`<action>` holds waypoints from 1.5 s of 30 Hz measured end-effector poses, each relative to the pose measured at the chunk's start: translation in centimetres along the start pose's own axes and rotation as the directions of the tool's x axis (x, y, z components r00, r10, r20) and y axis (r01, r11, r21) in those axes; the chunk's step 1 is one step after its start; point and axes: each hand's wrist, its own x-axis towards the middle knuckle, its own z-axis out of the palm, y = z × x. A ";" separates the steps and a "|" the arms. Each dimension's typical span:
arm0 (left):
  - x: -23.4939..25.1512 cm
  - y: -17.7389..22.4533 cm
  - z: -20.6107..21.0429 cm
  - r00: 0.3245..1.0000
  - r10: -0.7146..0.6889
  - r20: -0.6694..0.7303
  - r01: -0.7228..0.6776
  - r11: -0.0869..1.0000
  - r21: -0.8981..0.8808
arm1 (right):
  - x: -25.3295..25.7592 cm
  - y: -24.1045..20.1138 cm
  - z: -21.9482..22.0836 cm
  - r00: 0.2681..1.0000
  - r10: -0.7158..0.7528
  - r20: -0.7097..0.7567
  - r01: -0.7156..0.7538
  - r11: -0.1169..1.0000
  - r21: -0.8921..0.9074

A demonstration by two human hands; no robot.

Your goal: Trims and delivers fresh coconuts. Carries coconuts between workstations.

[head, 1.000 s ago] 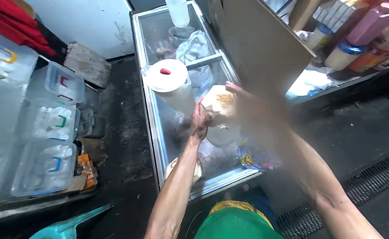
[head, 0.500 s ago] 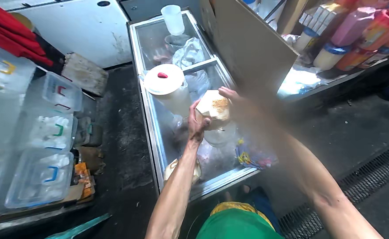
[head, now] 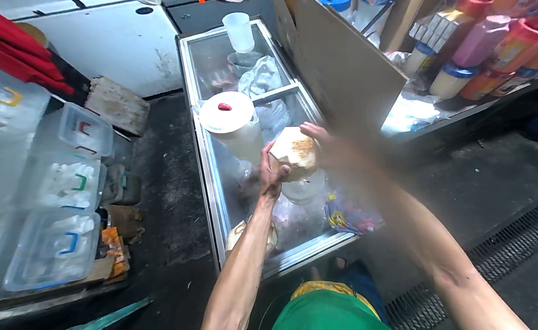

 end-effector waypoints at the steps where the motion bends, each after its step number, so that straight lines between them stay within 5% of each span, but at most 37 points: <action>1: 0.0 0.1 0.0 1.000 0.001 -0.002 -0.001 1.000 0.002 | 0.0 0.0 0.0 1.000 -0.001 -0.002 0.001 1.000 0.001; 12: -0.1 2.4 0.4 0.998 0.059 -0.020 -0.056 0.991 0.124 | -0.6 -2.8 -0.4 0.999 -0.032 -0.018 0.032 0.999 -0.007; 27: -0.1 6.5 2.6 0.973 0.209 -0.098 -0.164 0.924 0.344 | 1.4 -1.9 -4.1 0.959 -0.270 0.082 0.271 0.962 -0.001; 34: -0.3 5.1 2.8 0.967 0.181 -0.177 -0.094 0.906 0.413 | 1.6 0.7 -3.6 0.972 -0.202 0.119 0.184 0.973 0.142; 40: 0.2 5.0 2.6 0.968 0.126 -0.218 -0.056 0.951 0.304 | 1.8 1.7 -2.8 0.985 -0.155 0.081 0.124 0.946 0.300; 45: -0.3 12.3 4.3 0.956 -0.133 -0.261 0.205 0.940 0.274 | 1.7 -1.1 -3.2 0.999 -0.020 0.028 0.008 0.935 0.354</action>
